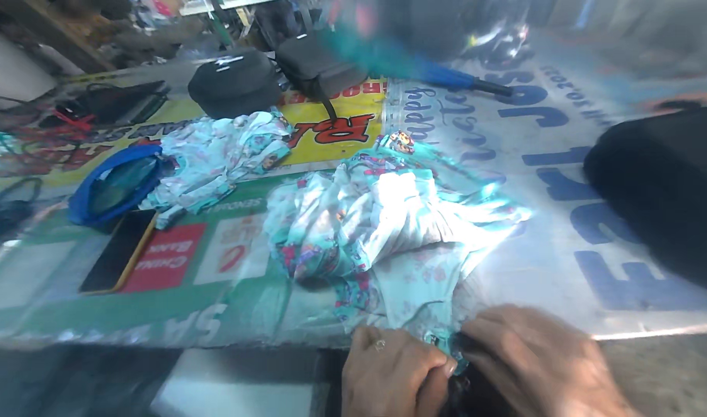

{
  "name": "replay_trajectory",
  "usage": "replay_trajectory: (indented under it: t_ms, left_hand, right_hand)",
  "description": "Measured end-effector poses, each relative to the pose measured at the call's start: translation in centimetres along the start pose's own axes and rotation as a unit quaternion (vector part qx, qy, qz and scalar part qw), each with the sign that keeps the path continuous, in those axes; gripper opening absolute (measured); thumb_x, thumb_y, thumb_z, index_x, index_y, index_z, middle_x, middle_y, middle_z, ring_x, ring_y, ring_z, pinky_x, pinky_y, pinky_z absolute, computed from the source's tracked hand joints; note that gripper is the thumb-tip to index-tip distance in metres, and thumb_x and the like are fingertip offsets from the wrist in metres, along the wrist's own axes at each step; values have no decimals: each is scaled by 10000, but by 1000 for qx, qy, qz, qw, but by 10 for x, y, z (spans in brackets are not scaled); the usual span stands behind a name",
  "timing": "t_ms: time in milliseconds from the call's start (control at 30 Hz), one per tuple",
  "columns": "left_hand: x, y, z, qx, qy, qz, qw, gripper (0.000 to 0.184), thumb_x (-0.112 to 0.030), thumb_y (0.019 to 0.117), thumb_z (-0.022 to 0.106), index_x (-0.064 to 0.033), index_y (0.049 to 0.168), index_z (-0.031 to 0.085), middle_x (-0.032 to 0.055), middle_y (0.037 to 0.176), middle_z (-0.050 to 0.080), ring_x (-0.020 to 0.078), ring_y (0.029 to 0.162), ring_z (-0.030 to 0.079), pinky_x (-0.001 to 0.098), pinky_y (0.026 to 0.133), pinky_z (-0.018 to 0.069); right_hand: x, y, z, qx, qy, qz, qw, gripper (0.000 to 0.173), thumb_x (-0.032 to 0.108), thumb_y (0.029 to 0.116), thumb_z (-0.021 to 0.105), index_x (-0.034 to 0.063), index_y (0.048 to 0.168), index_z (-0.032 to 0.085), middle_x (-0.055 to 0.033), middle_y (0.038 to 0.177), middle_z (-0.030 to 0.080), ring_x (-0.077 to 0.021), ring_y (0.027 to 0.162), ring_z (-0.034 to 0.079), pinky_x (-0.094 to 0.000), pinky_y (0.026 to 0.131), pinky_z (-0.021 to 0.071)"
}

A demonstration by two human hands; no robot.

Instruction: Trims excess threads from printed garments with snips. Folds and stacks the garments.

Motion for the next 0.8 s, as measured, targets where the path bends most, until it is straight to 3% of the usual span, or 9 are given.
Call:
replay_trajectory:
  t_ms: [533, 600, 667, 733, 800]
  left_hand:
    - [-5, -3, 10, 7, -23, 12, 1000, 126, -229, 984, 645, -140, 906, 689, -18, 811, 705, 66, 769, 627, 281, 815, 430]
    - [-9, -6, 4, 31, -96, 19, 995, 242, -248, 1019, 602, -97, 843, 670, 28, 744, 665, 109, 726, 609, 277, 779, 444]
    - [-10, -7, -10, 50, -213, 16, 976, 431, -304, 1078, 488, -62, 751, 630, 59, 658, 596, 145, 663, 571, 284, 703, 468]
    - [0, -5, -27, 36, -247, -10, 968, 463, -389, 1084, 461, -77, 800, 651, 28, 699, 618, 104, 700, 594, 264, 707, 492]
    - [10, 0, -30, -3, -156, -15, 988, 291, -349, 1052, 550, -114, 928, 667, -5, 829, 653, 51, 812, 629, 213, 762, 531]
  right_hand:
    - [-6, 1, 11, -42, 57, -32, 997, 211, 291, 1062, 536, 168, 1038, 705, -5, 949, 741, -120, 806, 671, -264, 639, 487]
    - [-3, -3, 14, 19, 87, -23, 996, 216, 291, 1058, 552, 153, 1045, 717, -27, 951, 745, -142, 810, 692, -292, 640, 523]
    - [3, -12, 16, 153, 163, -7, 975, 207, 263, 1037, 598, 104, 1076, 724, -88, 959, 733, -213, 788, 708, -376, 627, 567]
    - [8, -23, 16, 250, 248, -6, 936, 229, 251, 1035, 599, 67, 1121, 704, -133, 973, 706, -260, 767, 696, -438, 607, 551]
    - [2, -20, 12, 228, 296, 14, 928, 286, 278, 989, 669, 48, 1155, 708, -149, 1002, 716, -231, 803, 696, -409, 659, 564]
Point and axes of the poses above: each hand's wrist, its own y-axis towards the middle knuckle, its own z-axis out of the palm, x = y × z, the point moved 10 cm from there along y, towards the middle knuckle
